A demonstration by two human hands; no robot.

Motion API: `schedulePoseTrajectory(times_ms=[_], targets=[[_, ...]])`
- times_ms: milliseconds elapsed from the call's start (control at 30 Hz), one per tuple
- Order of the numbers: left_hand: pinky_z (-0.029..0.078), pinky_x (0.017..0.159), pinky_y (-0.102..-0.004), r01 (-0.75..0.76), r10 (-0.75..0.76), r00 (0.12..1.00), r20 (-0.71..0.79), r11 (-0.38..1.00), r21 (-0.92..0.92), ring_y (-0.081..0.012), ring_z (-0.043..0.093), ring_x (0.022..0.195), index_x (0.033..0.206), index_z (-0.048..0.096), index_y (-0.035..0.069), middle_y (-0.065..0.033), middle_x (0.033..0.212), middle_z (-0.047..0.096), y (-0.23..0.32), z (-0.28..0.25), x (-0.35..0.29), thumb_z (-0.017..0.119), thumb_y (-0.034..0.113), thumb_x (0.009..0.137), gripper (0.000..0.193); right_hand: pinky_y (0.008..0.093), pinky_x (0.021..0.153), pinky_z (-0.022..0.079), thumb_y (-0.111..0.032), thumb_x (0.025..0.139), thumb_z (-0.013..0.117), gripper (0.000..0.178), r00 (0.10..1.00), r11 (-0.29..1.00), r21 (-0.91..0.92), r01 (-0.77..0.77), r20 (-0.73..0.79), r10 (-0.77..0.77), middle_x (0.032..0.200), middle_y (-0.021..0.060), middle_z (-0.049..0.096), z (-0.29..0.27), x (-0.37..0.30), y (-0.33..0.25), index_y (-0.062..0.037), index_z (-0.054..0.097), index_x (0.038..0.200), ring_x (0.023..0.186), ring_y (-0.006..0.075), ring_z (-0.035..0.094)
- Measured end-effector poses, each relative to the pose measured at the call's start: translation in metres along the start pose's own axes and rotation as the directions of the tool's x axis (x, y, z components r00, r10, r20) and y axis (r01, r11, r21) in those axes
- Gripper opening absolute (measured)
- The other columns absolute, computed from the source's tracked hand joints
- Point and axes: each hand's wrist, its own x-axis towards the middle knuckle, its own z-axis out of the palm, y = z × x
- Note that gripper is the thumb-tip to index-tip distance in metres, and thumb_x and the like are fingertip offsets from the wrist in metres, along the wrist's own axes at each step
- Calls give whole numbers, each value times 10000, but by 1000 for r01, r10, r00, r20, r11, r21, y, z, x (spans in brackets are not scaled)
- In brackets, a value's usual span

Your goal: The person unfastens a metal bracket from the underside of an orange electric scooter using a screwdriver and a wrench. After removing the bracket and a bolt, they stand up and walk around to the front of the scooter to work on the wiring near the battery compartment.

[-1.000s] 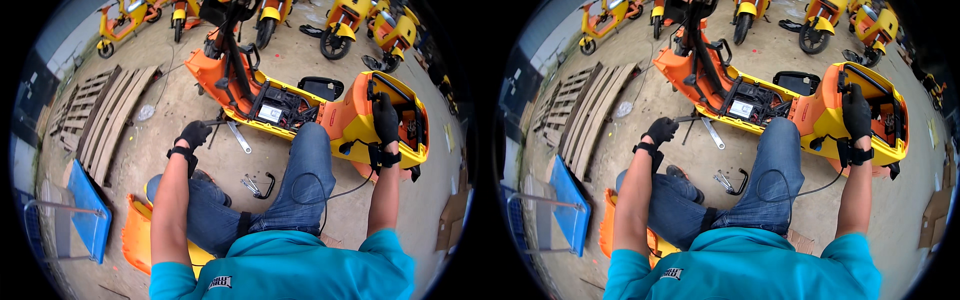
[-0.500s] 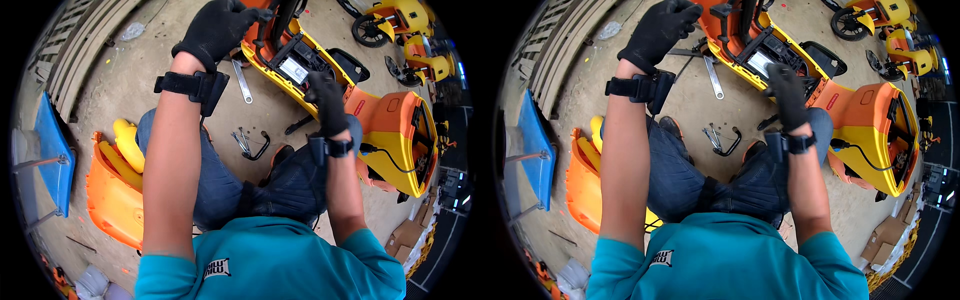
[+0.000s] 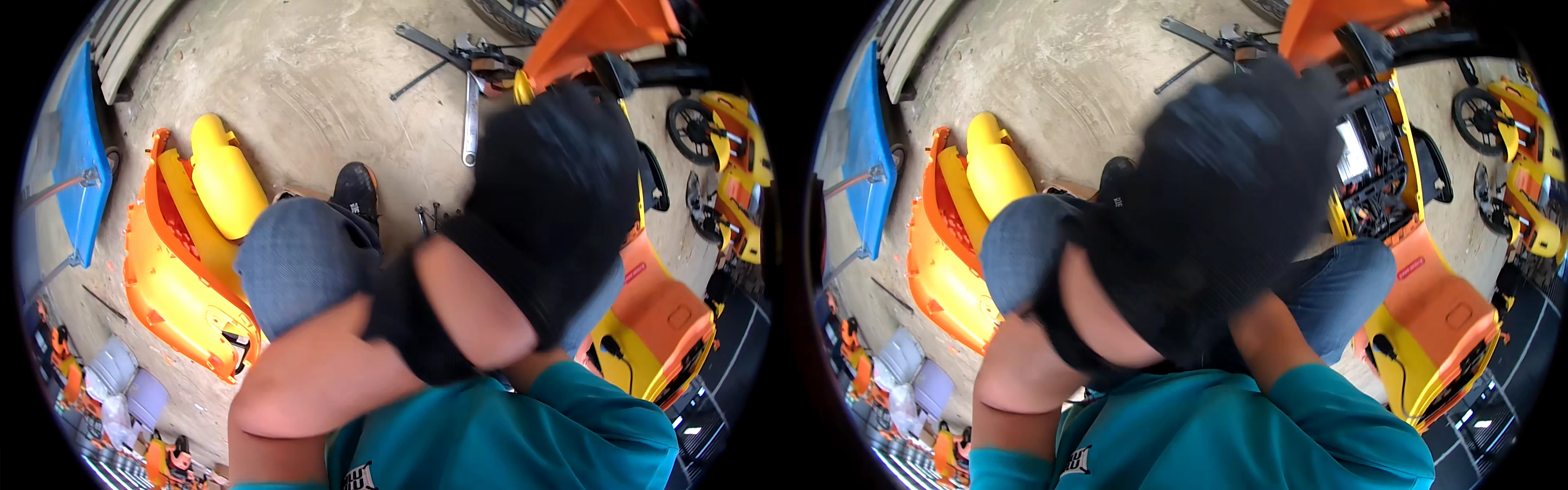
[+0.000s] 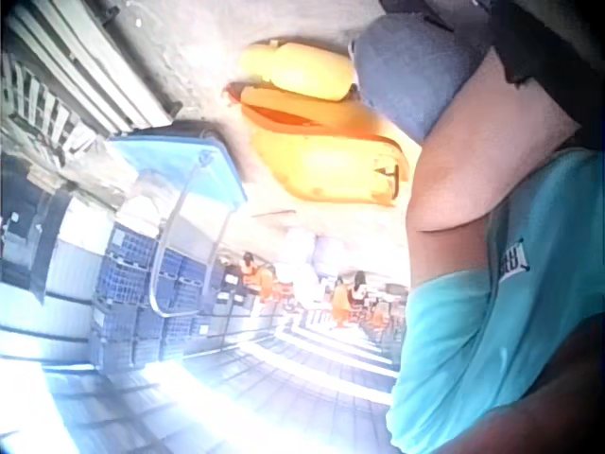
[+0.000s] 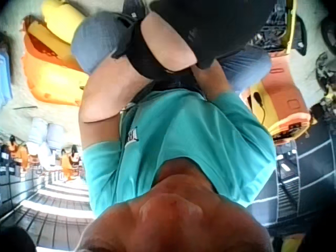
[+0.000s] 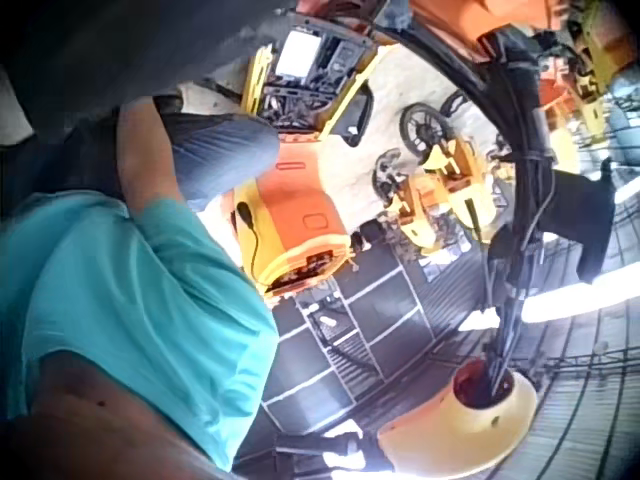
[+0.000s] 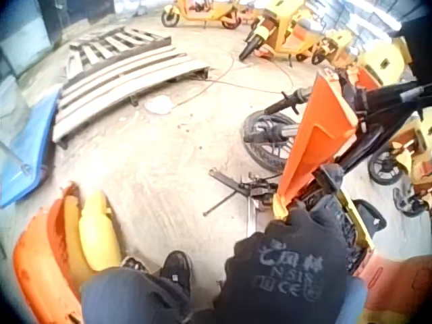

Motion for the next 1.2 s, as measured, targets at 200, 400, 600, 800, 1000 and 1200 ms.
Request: schedulePoseTrajectory(times_ms=[200,400,600,800,1000,1200], targets=[[505,708,-337,254,-222,950,221,959,-129,-241,639,742,893,641,20,-124,735,618,53,9,-10,611,215,854,202,452,738,489,-207,877,545,288,995,983,-151,101,33,-97,908,137,658,11,-18,-20,-106,543,1147,841,307,607],[496,675,-343,386,-305,887,346,902,-194,-245,630,740,914,615,19,-121,740,598,82,12,-4,608,184,830,186,472,750,480,-219,888,549,352,995,980,-175,98,-11,-101,917,127,652,-12,-48,-24,-123,496,1223,860,301,589],[487,642,-348,469,-362,839,405,860,-202,-249,621,739,936,589,18,-118,746,578,77,3,8,604,154,806,188,480,766,477,-215,872,557,352,989,987,149,-63,-121,82,932,127,652,-36,-50,-29,-128,496,1207,883,309,589],[479,610,-354,527,-412,799,438,830,-182,-253,611,738,957,563,17,-114,751,559,64,5,17,601,123,782,208,456,698,502,-338,870,591,251,921,813,488,-317,-45,386,837,137,671,-72,-35,-40,-90,605,908,797,356,646],[469,582,-326,763,-560,635,532,562,-319,-230,597,728,1011,543,15,-92,777,534,43,10,21,600,124,773,268,455,599,466,-351,902,543,297,959,806,563,-182,-80,272,731,154,634,-95,-35,-51,-62,576,843,685,346,633],[461,862,-437,812,-671,584,457,468,-349,-361,555,1019,1230,510,-17,-204,1092,554,11,30,-18,589,196,882,416,298,499,402,-250,946,535,182,954,430,866,-254,153,257,652,0,533,-201,-56,-96,-82,591,901,549,106,506]])
